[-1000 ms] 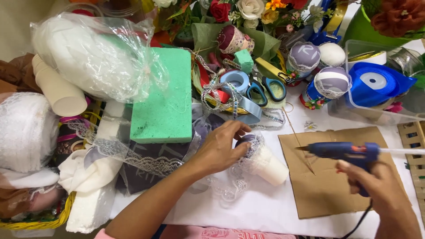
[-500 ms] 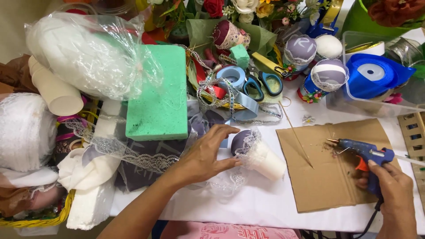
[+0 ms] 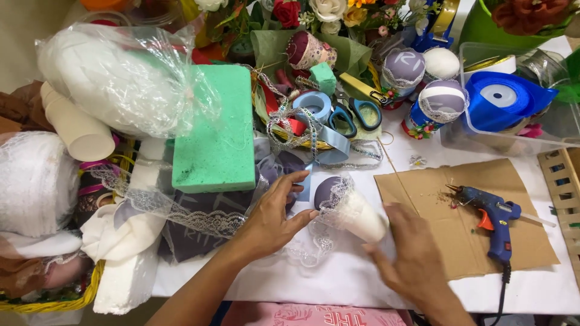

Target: Decorating a white cup by attaching lace around its surface using a hot glue gun.

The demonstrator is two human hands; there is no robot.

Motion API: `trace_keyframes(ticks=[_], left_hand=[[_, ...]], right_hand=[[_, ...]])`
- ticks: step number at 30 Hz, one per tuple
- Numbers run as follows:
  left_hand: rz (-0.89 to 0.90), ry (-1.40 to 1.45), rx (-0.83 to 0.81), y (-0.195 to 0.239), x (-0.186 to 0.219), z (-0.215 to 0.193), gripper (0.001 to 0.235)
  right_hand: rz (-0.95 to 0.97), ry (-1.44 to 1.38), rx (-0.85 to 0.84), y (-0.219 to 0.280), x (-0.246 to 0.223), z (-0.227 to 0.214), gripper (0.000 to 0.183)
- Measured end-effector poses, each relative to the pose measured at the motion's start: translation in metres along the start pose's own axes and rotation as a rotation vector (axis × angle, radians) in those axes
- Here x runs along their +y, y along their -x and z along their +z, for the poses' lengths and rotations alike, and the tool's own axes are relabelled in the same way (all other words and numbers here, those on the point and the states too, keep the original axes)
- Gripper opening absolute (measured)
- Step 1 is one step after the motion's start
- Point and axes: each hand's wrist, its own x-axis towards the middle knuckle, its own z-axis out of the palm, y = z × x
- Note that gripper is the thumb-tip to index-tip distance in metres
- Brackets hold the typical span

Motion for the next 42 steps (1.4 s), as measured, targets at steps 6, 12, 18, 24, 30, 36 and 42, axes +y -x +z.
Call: trace_keyframes(ticks=[6,12,18,24,30,36,42], left_hand=[[0.013,0.131,0.046,0.01,0.002,0.001,0.066],[-0.116,-0.093,-0.173,0.018,0.007,0.0,0.115],[0.041,-0.493,-0.308,0.024,0.003,0.017,0.068],[0.026,-0.115,-0.497,0.044,0.043,0.004,0.033],[0.095,0.646,-0.604,0.046,0.034,0.03,0.037],[-0.022,0.534,-0.414,0.034,-0.004,0.038,0.035],[0.02,0.234,-0.192,0.028,-0.011,0.03,0.038]], right_hand=[[0.315,-0.122,-0.128,-0.013,0.009,0.029,0.075],[0.888,-1.014,-0.123,-0.046,-0.009,-0.007,0.07],[0.829,-1.064,-0.2,-0.054,0.006,0.0,0.065],[0.857,-1.276,-0.271,-0.047,0.022,0.011,0.057],[0.869,-1.207,-0.267,-0.06,-0.007,-0.004,0.061],[0.691,-1.009,-0.317,-0.058,0.005,0.006,0.054],[0.707,-0.801,-0.377,-0.059,0.005,0.004,0.057]])
